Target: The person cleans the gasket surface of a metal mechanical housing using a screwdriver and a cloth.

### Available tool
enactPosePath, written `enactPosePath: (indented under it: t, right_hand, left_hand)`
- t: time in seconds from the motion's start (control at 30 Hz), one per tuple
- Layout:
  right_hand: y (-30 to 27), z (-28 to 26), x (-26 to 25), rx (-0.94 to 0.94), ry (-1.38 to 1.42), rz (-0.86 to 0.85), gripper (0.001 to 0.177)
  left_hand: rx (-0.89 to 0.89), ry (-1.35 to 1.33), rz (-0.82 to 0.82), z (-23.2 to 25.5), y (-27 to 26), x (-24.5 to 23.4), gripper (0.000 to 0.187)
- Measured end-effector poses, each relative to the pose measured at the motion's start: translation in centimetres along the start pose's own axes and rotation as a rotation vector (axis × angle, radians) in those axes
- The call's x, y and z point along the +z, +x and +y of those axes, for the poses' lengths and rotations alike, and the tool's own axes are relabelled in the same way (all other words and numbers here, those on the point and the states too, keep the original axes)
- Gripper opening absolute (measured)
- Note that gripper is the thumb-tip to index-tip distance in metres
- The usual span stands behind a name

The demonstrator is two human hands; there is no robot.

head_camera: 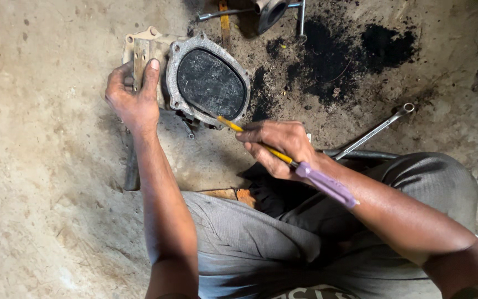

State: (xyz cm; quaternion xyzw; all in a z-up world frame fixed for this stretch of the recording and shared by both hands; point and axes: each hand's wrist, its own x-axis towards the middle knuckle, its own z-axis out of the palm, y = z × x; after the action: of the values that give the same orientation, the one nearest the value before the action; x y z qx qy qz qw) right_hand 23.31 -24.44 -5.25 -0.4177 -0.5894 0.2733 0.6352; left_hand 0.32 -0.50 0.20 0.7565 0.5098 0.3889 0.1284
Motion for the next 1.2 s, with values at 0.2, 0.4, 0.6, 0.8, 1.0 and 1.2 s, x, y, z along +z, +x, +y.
enactPosePath:
  t: [0.2,0.4,0.6,0.8,1.0,1.2]
  right_hand:
    - [0.2,0.5,-1.3,-0.215,-0.213,-0.123,0.024]
    - [-0.1,1.3,-1.7,-0.225,-0.222,-0.165,0.026]
    - [0.2,0.7,-1.0,-0.214,-0.079,-0.001,0.021]
    - [0.5,0.2,-0.7,-0.19,-0.109,0.008,0.02]
    - [-0.4,0.3,-0.9,-0.179,-0.085,-0.027,0.022]
    - [-1.9,1.7,0.1,-0.207,-0.096,-0.04,0.02]
  left_hand:
    - [0.007,0.007,-0.001,0.0,0.1,0.0,0.042]
    - [0.075,0.048,0.019,0.0,0.0,0.0,0.045]
    - [0.051,0.067,0.021,0.4,-0.5,-0.1,0.042]
    - [0.082,0.037,-0.003,0.8,-0.3,-0.1,0.041]
    - [0.017,-0.012,-0.027,1.2,-0.5,-0.2,0.041]
    - [0.043,-0.042,-0.031,0.6,-0.1,-0.2,0.041]
